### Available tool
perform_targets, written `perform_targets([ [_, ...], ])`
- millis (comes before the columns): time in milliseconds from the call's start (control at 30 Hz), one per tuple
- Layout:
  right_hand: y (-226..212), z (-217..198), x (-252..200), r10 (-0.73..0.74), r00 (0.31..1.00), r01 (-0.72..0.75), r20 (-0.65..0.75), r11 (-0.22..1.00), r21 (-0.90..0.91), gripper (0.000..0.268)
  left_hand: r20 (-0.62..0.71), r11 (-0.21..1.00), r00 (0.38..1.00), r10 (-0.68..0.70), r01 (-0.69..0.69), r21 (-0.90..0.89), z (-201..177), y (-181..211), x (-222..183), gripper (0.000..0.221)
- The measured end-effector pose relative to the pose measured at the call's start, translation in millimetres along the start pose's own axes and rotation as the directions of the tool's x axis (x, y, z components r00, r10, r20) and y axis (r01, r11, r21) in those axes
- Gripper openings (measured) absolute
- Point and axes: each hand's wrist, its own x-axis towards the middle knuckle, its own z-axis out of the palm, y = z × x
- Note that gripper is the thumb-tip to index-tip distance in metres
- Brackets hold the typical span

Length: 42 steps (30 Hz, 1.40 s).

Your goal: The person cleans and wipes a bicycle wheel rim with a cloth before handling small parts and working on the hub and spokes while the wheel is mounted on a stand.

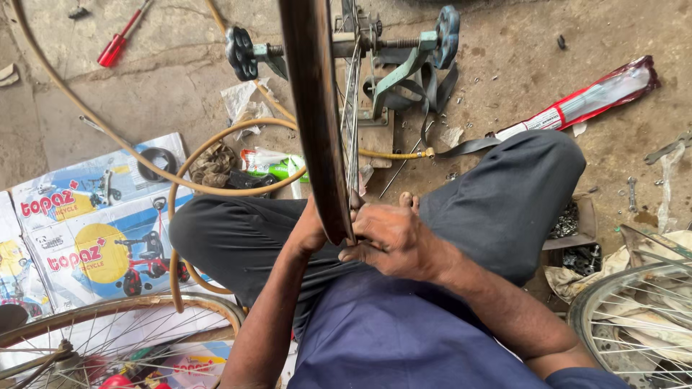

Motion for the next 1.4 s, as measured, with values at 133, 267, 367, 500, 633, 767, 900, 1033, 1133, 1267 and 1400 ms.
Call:
perform_targets([
  [133, 2.3, -12.7, 0.5, 0.085, 0.991, -0.106, 0.101, 0.971, 0.214, 0.021, -0.045, 0.977, 0.982, -0.181, 0.175, -0.120, 0.0, 2.0, -7.5, 0.020],
  [267, 17.7, -11.1, -15.6, 0.217, 0.946, -0.263, 0.240, 0.947, 0.182, 0.025, -0.013, 0.960, 0.961, -0.276, 0.277, 0.050, -6.7, -19.4, -4.3, 0.014],
  [367, 26.0, 9.4, -32.9, 0.190, 0.963, -0.166, 0.192, 0.977, -0.137, 0.020, 0.024, 0.957, 0.959, -0.284, 0.282, 0.064, -17.6, -27.1, 3.1, 0.015],
  [500, 42.5, 23.9, -46.8, 0.312, 0.936, -0.269, 0.163, 0.932, -0.243, 0.029, -0.028, 0.971, 1.000, 0.000, 0.007, 0.238, -11.0, -33.0, 8.4, 0.022],
  [633, 45.6, 35.8, -51.2, 0.222, 0.975, -0.212, 0.026, 0.953, -0.216, 0.033, -0.227, 0.653, 0.974, 0.013, 0.164, 0.740, 9.4, -32.0, 19.4, 0.026],
  [767, 37.2, 28.2, -42.4, 0.293, 0.955, -0.279, 0.045, 0.940, -0.196, 0.035, -0.241, 0.547, 0.958, 0.154, 0.120, 0.828, 13.9, -14.8, 18.9, 0.025],
  [900, 32.1, 6.2, -37.6, 0.230, 0.972, -0.235, 0.051, 0.920, 0.314, 0.022, -0.192, 0.954, 0.971, 0.141, -0.082, 0.288, 21.3, 4.0, 7.5, 0.028],
  [1033, 35.9, -12.7, -14.2, 0.111, 0.986, -0.080, -0.121, 0.969, 0.236, 0.025, -0.389, 0.895, 0.921, 0.006, 0.169, 0.414, 39.9, 31.0, -8.6, 0.026],
  [1133, 25.0, -11.1, -3.9, 0.001, 0.982, 0.025, -0.189, 0.990, 0.139, 0.021, -0.413, 0.863, 0.877, 0.246, -0.004, 0.505, 53.5, 50.1, -22.7, 0.032],
  [1267, 1.8, -8.6, 19.2, 0.034, 0.935, 0.008, -0.354, 0.993, 0.116, 0.022, -0.308, 0.665, 0.641, 0.703, -0.439, 0.605, 78.6, 91.1, -30.7, 0.045],
  [1400, -25.5, -31.6, 58.6, -0.226, 0.884, 0.228, -0.410, 0.973, -0.044, 0.034, -0.314, 0.621, 0.554, 0.771, -0.544, 0.565, 86.1, 144.3, -20.2, 0.056],
])
